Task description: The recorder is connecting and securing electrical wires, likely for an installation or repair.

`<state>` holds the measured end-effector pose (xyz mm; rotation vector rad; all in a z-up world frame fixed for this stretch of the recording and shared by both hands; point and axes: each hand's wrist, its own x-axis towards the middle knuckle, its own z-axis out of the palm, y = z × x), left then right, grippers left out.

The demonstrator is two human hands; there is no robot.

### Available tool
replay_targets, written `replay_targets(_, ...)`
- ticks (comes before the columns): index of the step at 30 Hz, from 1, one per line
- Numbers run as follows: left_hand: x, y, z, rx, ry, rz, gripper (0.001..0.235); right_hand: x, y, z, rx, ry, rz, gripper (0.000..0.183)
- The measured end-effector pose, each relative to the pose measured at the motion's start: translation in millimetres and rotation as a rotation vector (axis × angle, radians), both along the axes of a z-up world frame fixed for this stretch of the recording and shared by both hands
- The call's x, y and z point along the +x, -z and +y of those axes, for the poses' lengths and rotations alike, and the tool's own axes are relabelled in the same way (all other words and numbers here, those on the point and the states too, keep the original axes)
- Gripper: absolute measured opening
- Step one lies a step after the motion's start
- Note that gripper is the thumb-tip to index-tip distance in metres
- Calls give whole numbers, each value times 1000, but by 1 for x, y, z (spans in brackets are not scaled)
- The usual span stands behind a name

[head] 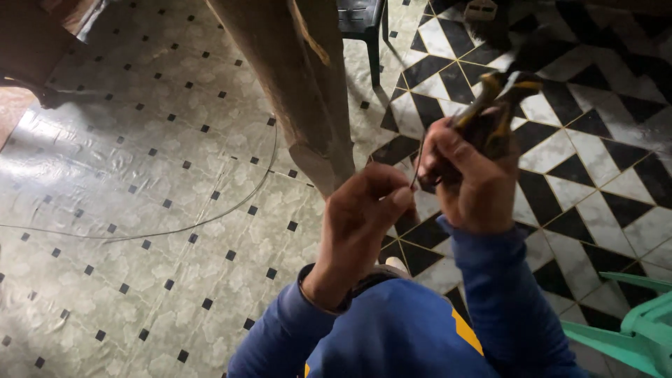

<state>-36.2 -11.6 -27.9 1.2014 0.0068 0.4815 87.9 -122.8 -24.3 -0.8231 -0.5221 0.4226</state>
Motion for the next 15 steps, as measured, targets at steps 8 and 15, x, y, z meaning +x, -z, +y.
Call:
replay_targets(8, 20, 2, 13, -122, -7, -25, 15, -7, -1, -27, -326, 343, -266, 22)
replay_targets(15, 22, 5, 12, -106, -1, -69, 16, -28, -51, -15, -118, 388, -349, 15)
